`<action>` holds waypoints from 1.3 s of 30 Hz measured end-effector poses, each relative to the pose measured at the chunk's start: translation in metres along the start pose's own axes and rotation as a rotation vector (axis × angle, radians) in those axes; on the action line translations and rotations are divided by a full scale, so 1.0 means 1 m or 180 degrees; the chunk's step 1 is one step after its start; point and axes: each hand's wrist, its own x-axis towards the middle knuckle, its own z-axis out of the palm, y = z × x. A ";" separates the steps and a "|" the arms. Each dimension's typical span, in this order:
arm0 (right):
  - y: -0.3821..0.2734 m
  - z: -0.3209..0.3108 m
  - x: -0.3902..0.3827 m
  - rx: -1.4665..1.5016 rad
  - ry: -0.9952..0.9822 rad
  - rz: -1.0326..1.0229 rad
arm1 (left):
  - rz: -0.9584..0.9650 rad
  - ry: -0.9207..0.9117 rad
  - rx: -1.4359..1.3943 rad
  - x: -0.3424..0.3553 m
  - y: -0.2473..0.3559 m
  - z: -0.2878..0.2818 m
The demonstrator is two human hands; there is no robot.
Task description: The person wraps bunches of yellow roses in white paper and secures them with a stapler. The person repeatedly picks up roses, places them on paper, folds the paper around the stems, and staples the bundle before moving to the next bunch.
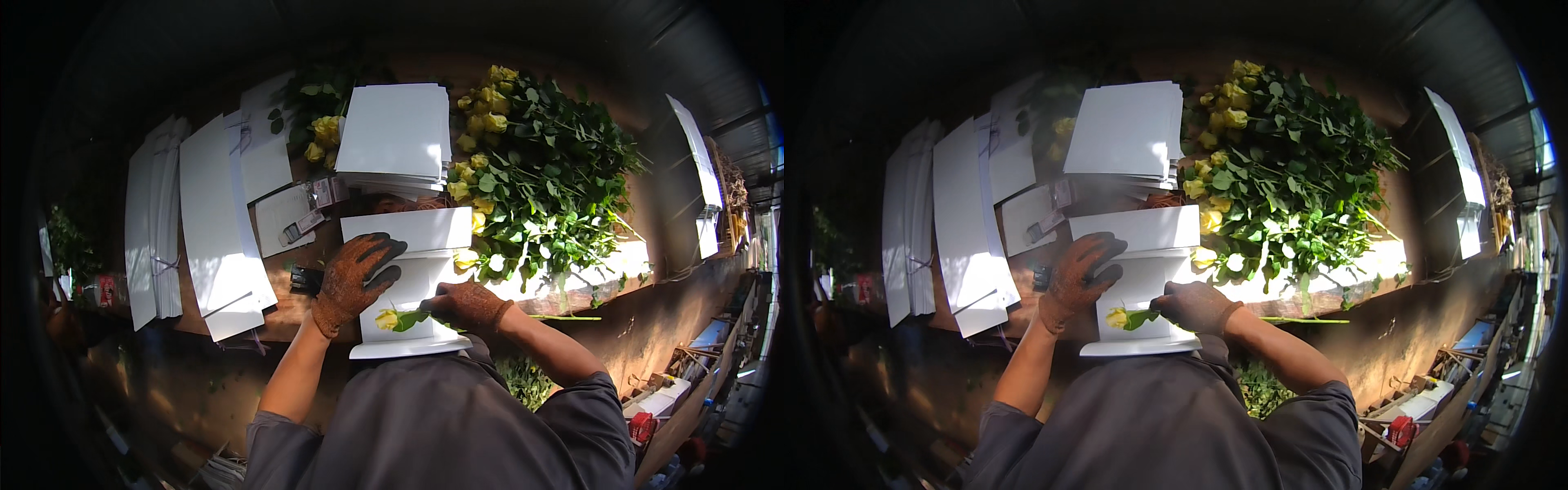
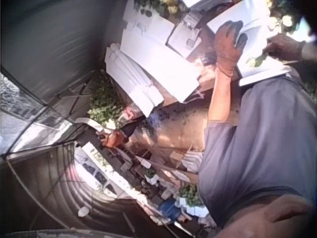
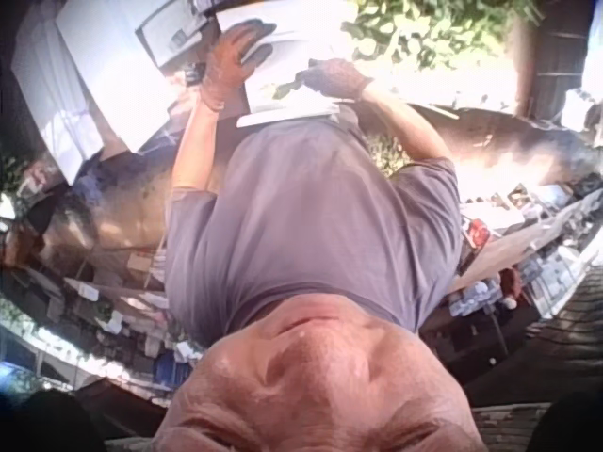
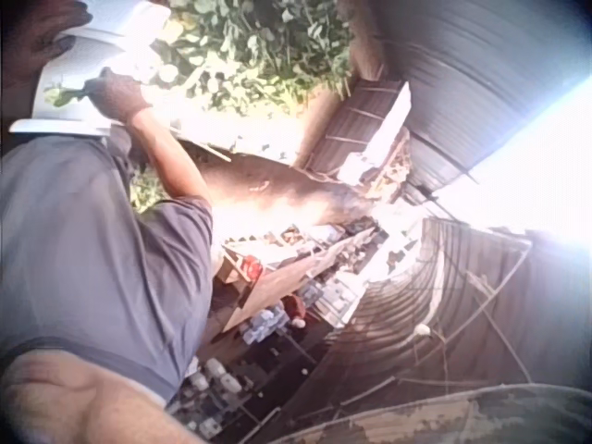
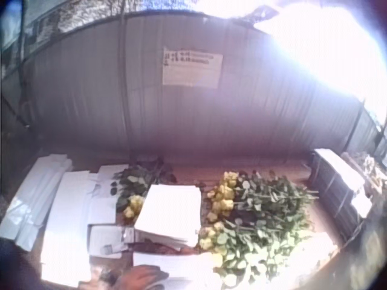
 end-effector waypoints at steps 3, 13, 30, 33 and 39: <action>0.046 0.090 0.022 0.0117 -0.0356 -0.0361 | -0.0092 -0.1876 0.0132 -0.035 0.008 -0.008; 0.081 -0.113 0.013 0.1864 -0.0081 0.1087 | -0.1123 -0.2736 0.0674 -0.122 -0.029 0.045; 0.081 -0.180 -0.068 -0.1087 0.2955 0.0191 | -0.1010 -0.2342 -0.0184 -0.136 -0.052 0.054; 0.007 -0.168 -0.069 -0.1475 0.3138 -0.0143 | -0.0997 -0.2170 -0.0150 -0.141 -0.052 0.054; -0.017 -0.078 -0.007 -0.1221 0.1472 -0.0369 | -0.0983 -0.2097 -0.0090 -0.147 -0.058 0.059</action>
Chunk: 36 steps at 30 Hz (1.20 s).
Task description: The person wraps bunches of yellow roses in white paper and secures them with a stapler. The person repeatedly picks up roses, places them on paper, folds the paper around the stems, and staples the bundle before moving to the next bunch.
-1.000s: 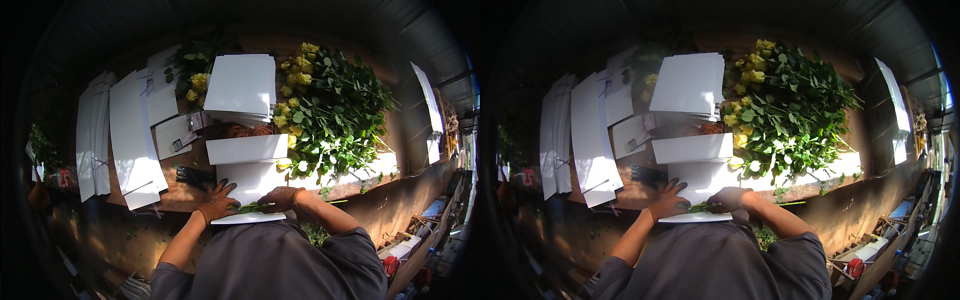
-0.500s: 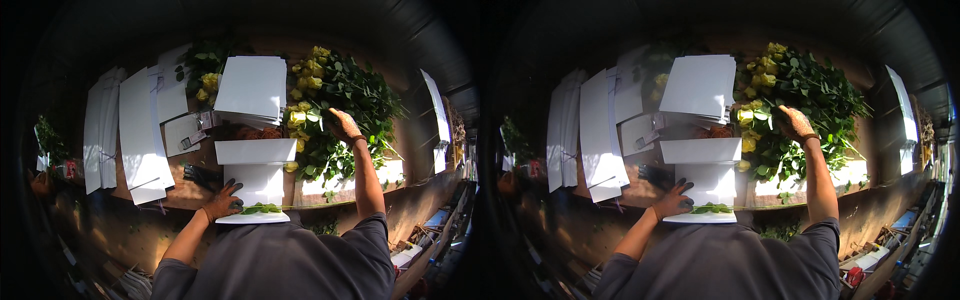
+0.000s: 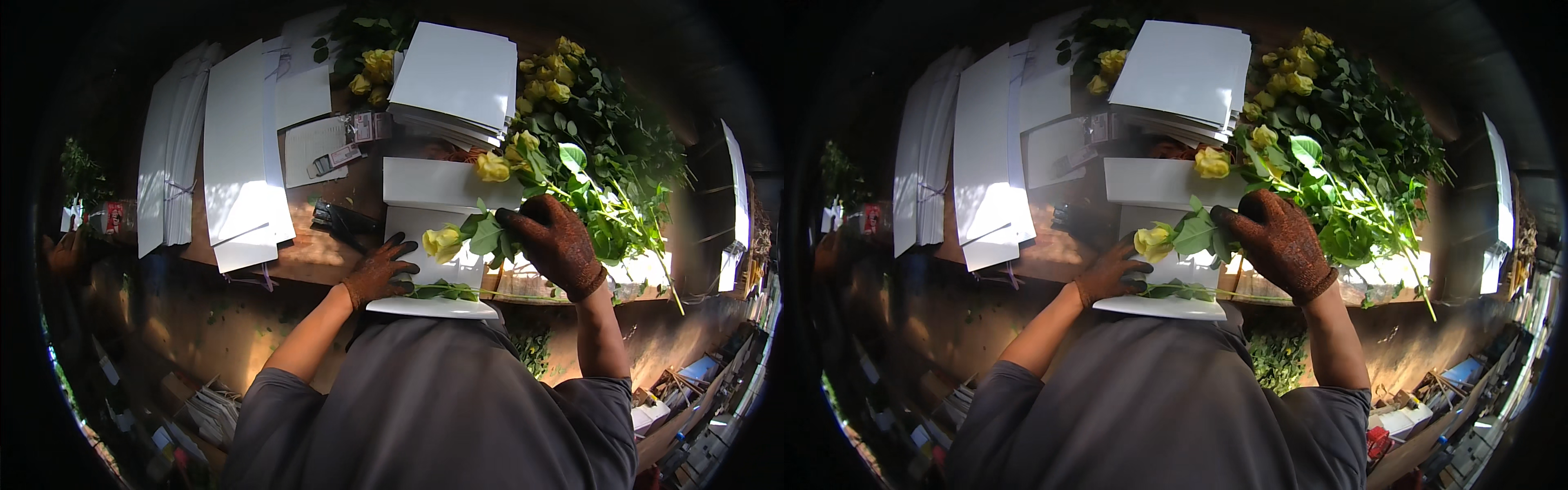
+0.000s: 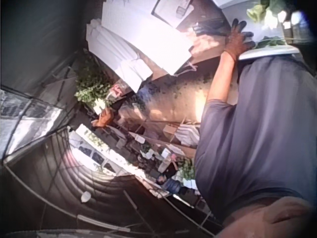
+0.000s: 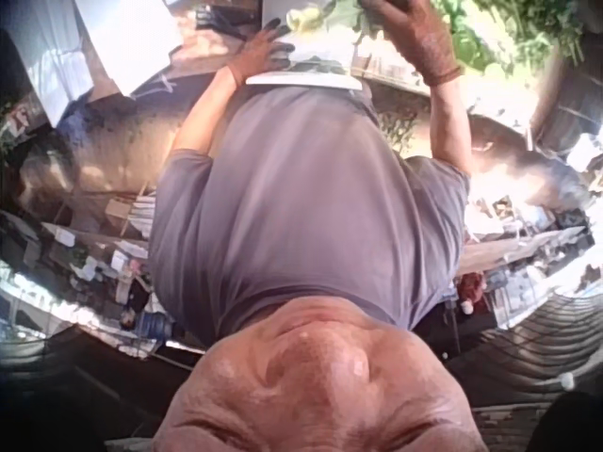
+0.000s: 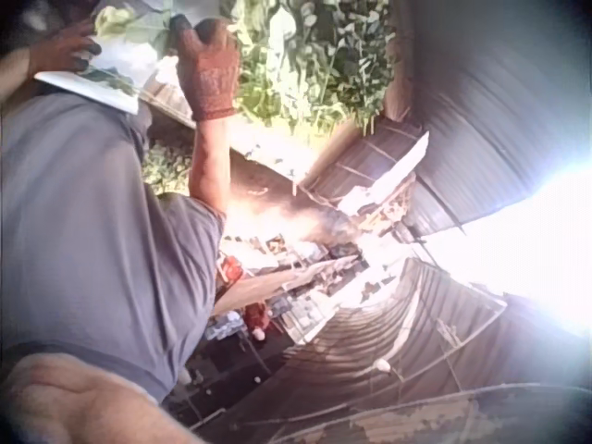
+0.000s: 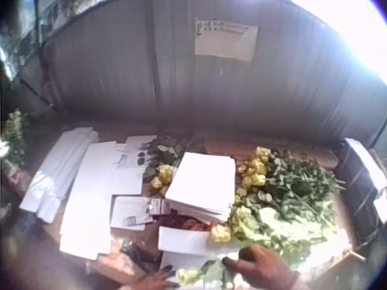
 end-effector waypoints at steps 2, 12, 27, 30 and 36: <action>-0.003 0.038 -0.009 0.0093 -0.0505 -0.0073 | -0.0089 0.0144 -0.0100 0.002 0.000 0.001; -0.008 0.183 -0.045 0.0665 -0.1534 -0.0051 | -0.0362 0.0441 -0.0562 -0.002 0.011 -0.005; 0.029 0.130 -0.040 -0.0271 -0.2291 0.1025 | 0.0041 -0.0062 0.0475 0.003 0.017 -0.020; 0.021 0.117 -0.042 0.0388 -0.1763 0.0822 | 0.0013 0.0171 0.0172 0.005 0.011 -0.009; -0.006 0.121 -0.028 0.1017 -0.1289 0.0592 | -0.0191 0.0441 0.0061 0.004 0.011 0.004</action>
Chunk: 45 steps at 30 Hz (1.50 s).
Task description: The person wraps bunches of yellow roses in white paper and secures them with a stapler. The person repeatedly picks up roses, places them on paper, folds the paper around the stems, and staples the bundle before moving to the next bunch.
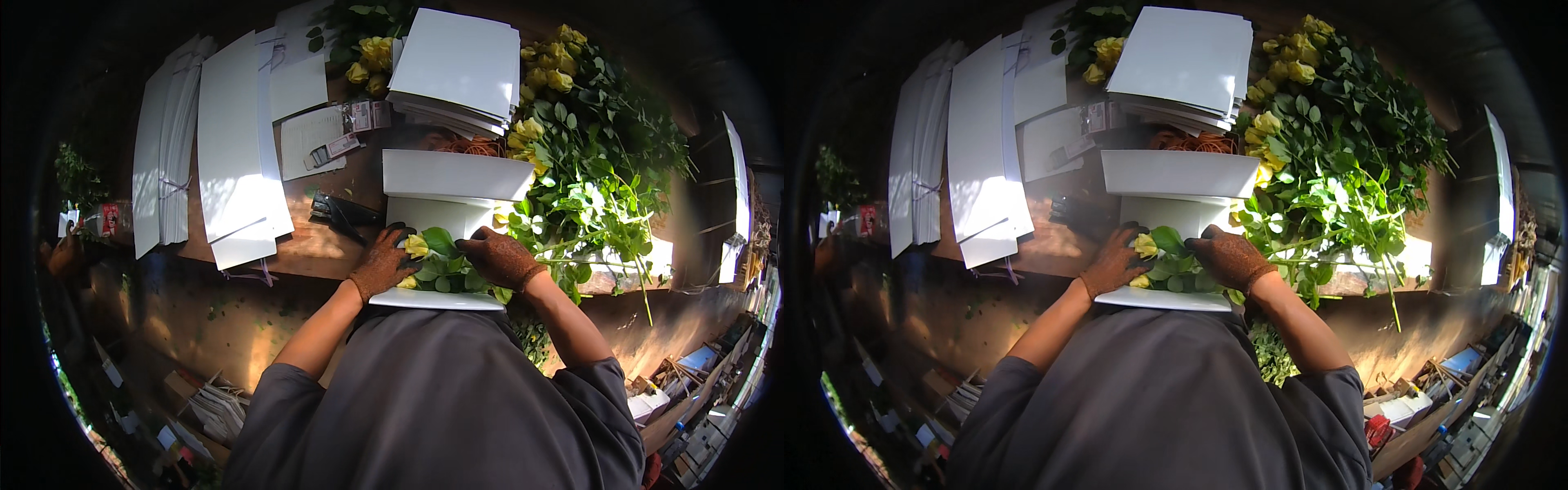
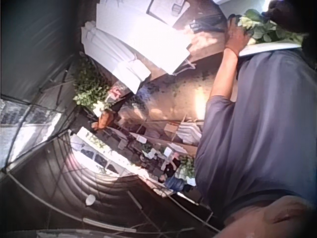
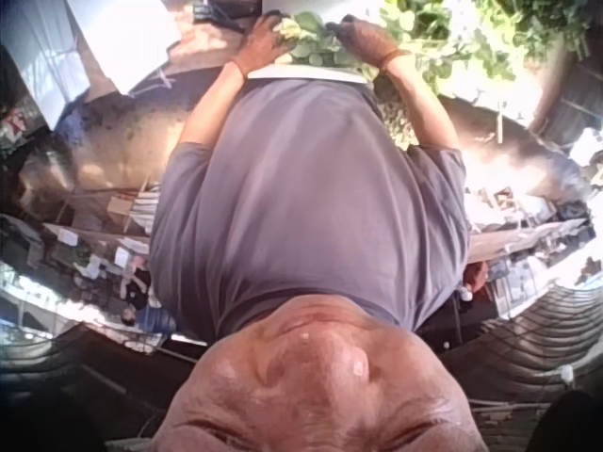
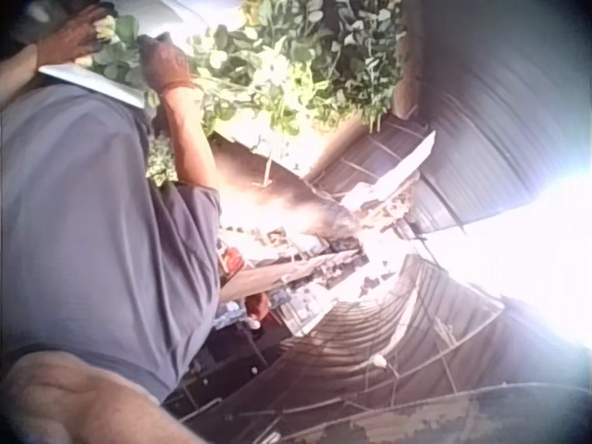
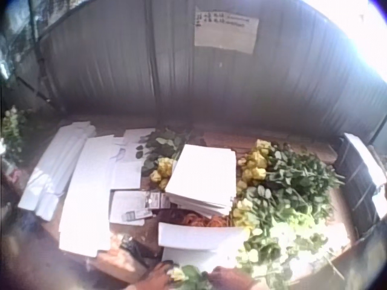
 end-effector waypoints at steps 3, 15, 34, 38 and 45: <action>0.023 0.031 0.007 0.0104 0.0211 -0.0065 | -0.0457 0.0306 -0.0379 -0.001 0.010 -0.004; 0.020 0.030 -0.008 -0.0517 0.0355 -0.0001 | -0.0441 -0.0029 -0.0139 0.002 0.009 -0.010; 0.261 -0.139 0.037 -0.0674 0.1712 0.1796 | -0.0475 -0.0446 0.0238 0.010 0.017 -0.020; 0.217 -0.149 0.067 -0.0569 0.1077 0.2096 | -0.0659 -0.0330 0.0112 0.009 0.014 -0.025; 0.178 -0.173 -0.015 -0.0154 0.2273 0.0762 | -0.0626 0.0138 -0.0144 0.013 0.007 -0.007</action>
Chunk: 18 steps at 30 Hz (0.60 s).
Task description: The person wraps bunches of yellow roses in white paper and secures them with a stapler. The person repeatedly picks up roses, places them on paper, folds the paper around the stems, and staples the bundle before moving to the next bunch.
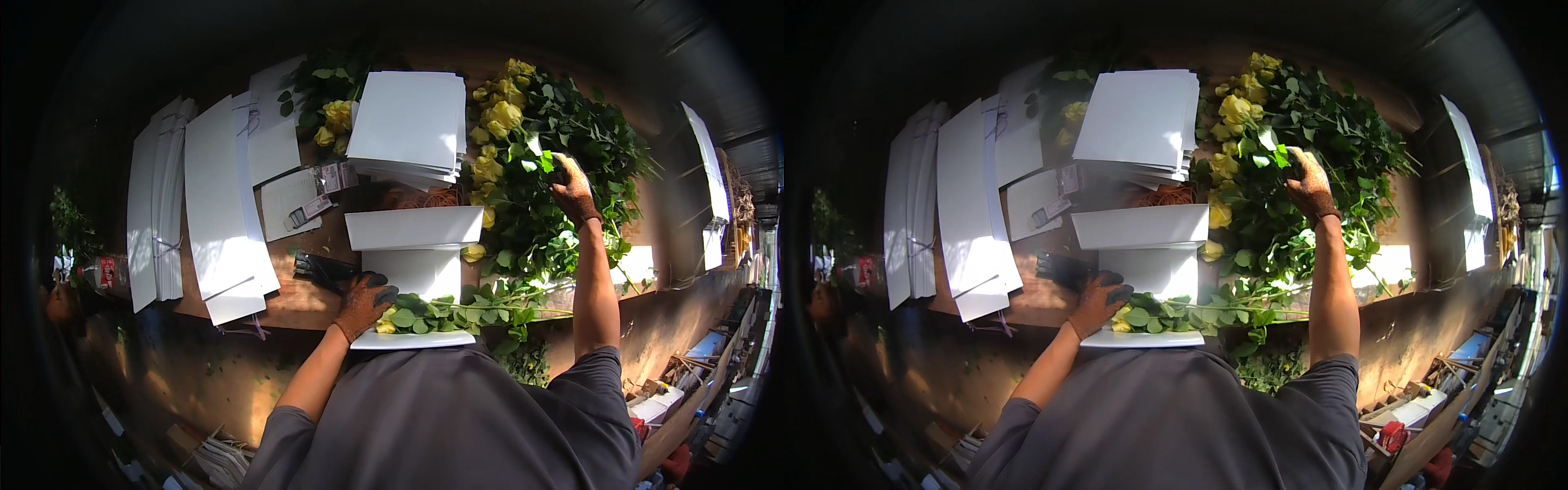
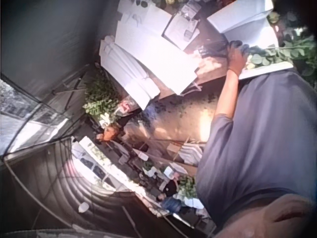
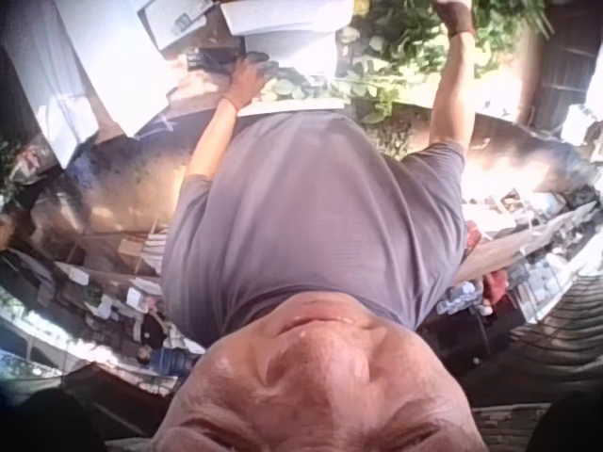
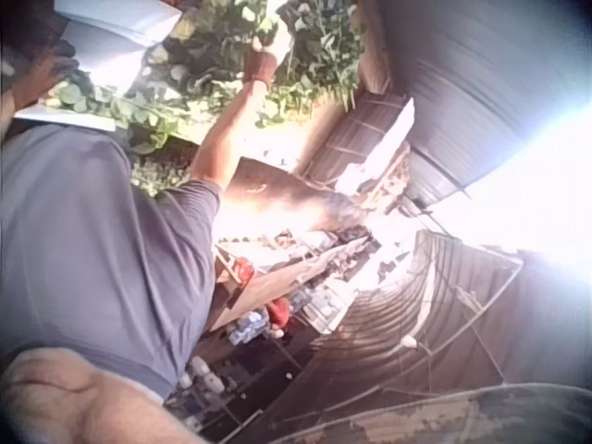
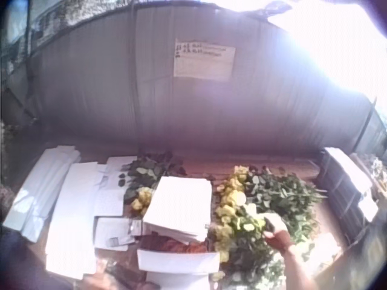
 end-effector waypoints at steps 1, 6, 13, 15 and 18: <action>-0.005 -0.009 -0.010 0.0005 0.0204 -0.0103 | 0.0068 -0.0009 0.0037 0.003 0.000 0.000; -0.045 -0.026 -0.039 0.0043 0.0327 -0.0165 | -0.0002 0.0073 0.0062 0.003 -0.006 0.007; -0.139 -0.030 -0.072 0.0664 0.0636 -0.0377 | 0.0283 0.0023 -0.0166 0.006 -0.011 0.006; -0.164 -0.029 -0.086 0.0662 0.0302 -0.0528 | 0.0181 0.0060 -0.0186 0.003 0.000 -0.002; -0.204 -0.016 -0.099 0.0551 -0.0644 -0.0830 | 0.0198 0.0155 -0.0154 0.000 -0.005 0.003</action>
